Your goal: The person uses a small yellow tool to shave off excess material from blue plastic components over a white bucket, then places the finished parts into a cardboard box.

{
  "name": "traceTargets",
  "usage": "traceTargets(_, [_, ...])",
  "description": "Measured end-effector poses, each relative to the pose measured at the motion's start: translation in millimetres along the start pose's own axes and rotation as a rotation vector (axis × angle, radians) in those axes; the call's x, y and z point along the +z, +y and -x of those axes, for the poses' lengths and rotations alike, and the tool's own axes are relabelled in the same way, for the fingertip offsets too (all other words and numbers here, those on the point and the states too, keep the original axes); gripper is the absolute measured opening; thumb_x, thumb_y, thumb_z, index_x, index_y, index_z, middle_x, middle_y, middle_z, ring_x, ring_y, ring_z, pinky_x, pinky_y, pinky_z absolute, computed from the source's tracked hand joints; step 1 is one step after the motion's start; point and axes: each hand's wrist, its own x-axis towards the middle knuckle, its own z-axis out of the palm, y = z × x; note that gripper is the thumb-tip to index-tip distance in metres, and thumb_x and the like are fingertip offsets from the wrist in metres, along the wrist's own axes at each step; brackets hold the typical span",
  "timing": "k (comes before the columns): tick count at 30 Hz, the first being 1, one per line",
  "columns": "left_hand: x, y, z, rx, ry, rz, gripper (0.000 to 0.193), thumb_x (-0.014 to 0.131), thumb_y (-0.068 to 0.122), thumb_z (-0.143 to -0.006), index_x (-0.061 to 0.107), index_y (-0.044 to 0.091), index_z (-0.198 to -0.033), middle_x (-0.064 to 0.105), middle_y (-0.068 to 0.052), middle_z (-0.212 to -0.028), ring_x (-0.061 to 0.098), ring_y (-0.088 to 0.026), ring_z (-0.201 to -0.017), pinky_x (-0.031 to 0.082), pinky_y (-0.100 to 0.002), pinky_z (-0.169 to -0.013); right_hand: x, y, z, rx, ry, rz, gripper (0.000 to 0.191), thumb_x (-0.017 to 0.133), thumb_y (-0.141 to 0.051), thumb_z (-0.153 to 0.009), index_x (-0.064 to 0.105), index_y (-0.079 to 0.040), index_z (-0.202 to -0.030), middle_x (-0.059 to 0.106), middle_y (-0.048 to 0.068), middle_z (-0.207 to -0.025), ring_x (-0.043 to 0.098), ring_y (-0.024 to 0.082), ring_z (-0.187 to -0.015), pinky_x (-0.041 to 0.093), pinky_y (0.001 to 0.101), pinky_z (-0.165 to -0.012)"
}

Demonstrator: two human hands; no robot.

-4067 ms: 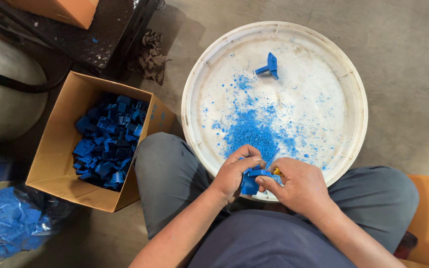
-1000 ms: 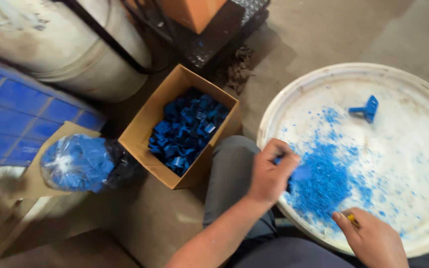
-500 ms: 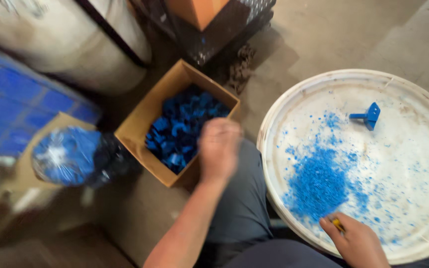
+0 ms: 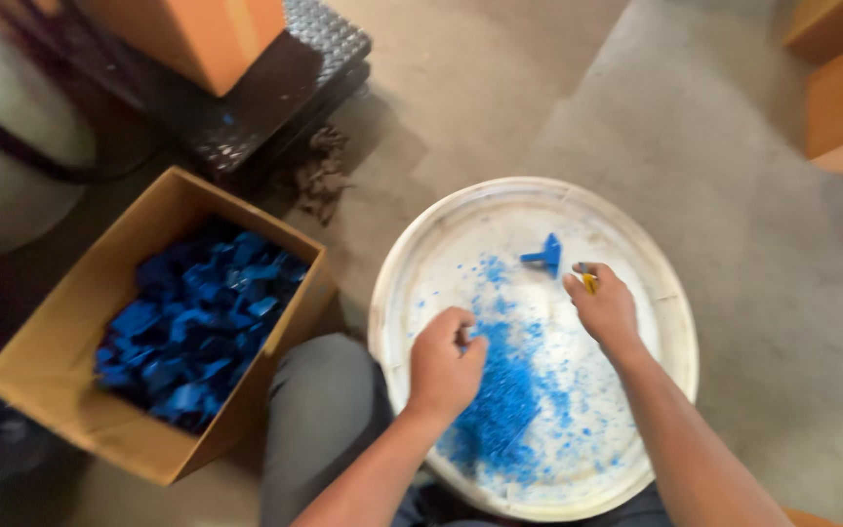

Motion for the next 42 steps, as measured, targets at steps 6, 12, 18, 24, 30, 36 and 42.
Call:
traceTargets(6, [-14.9,8.2,-4.0,-0.061,-0.081,-0.073,0.034,0.078,0.019,-0.075,0.065,0.008,-0.104,0.064,-0.009,-0.100,0.062,-0.024,-0.079,0.053,-0.036,-0.075,19.1,-34.3,-27.4,-0.022,0.015,0.017,0.059,0.085,-0.039,-0.082,0.065,0.002,-0.119,0.069,0.012,-0.090,0.066,0.017,-0.076,0.053,0.0345,-0.068])
traceTargets(12, [-19.4,13.2,-2.0,-0.061,-0.166,-0.145,0.044,0.082,0.028,-0.076,0.064,0.009,-0.112,0.064,-0.008,-0.107,0.064,-0.025,-0.089,0.054,-0.037,-0.080,35.0,-37.6,-13.9,0.341,-0.191,-0.287,0.039,0.076,-0.034,-0.091,0.067,0.004,-0.096,0.059,0.003,-0.070,0.045,0.013,-0.053,0.039,0.0326,-0.049])
traceTargets(18, [-6.3,3.3,7.1,0.045,-0.257,0.145,0.069,0.084,0.031,-0.078,0.053,0.012,-0.137,0.049,-0.005,-0.134,0.062,-0.023,-0.107,0.058,-0.037,-0.082,5.8,-18.0,83.4,0.314,-0.248,-0.617,0.021,0.072,-0.021,-0.092,0.062,-0.003,-0.090,0.047,0.000,-0.060,0.038,0.009,-0.047,0.030,0.0290,-0.043])
traceTargets(24, [17.5,6.0,38.1,-0.143,-0.590,0.641,0.053,0.077,0.025,-0.095,0.055,0.010,-0.141,0.062,-0.013,-0.120,0.061,-0.023,-0.107,0.054,-0.035,-0.092,-21.2,0.5,175.2,0.187,-0.358,-0.744,0.021,0.073,-0.017,-0.091,0.066,0.000,-0.102,0.055,-0.002,-0.073,0.045,0.006,-0.060,0.036,0.0252,-0.052])
traceTargets(30, [10.1,30.9,87.1,-0.434,-0.642,1.051,0.041,0.070,0.019,-0.092,0.050,0.010,-0.127,0.059,-0.015,-0.118,0.071,-0.031,-0.082,0.059,-0.044,-0.062,-56.1,31.1,220.8,0.027,-0.246,-0.741,0.040,0.073,-0.013,-0.089,0.067,-0.001,-0.126,0.058,0.001,-0.082,0.053,0.007,-0.072,0.045,0.0251,-0.064])
traceTargets(36, [42.6,39.5,132.9,-0.573,-0.773,1.054,0.042,0.065,0.022,-0.093,0.050,0.007,-0.129,0.059,-0.016,-0.122,0.071,-0.030,-0.083,0.060,-0.044,-0.060,-75.2,69.3,239.2,0.011,-0.432,-0.852,0.021,0.072,-0.016,-0.093,0.069,0.001,-0.104,0.067,0.001,-0.077,0.061,0.008,-0.068,0.049,0.0261,-0.062])
traceTargets(42, [62.9,24.4,138.2,-0.183,-0.553,0.453,0.033,0.065,0.014,-0.100,0.063,0.004,-0.131,0.060,-0.006,-0.114,0.056,-0.011,-0.089,0.048,-0.026,-0.080,-77.2,75.9,243.5,0.007,-0.078,-0.487,0.020,0.074,-0.022,-0.091,0.074,-0.002,-0.094,0.057,-0.002,-0.062,0.046,0.005,-0.058,0.040,0.0258,-0.052])
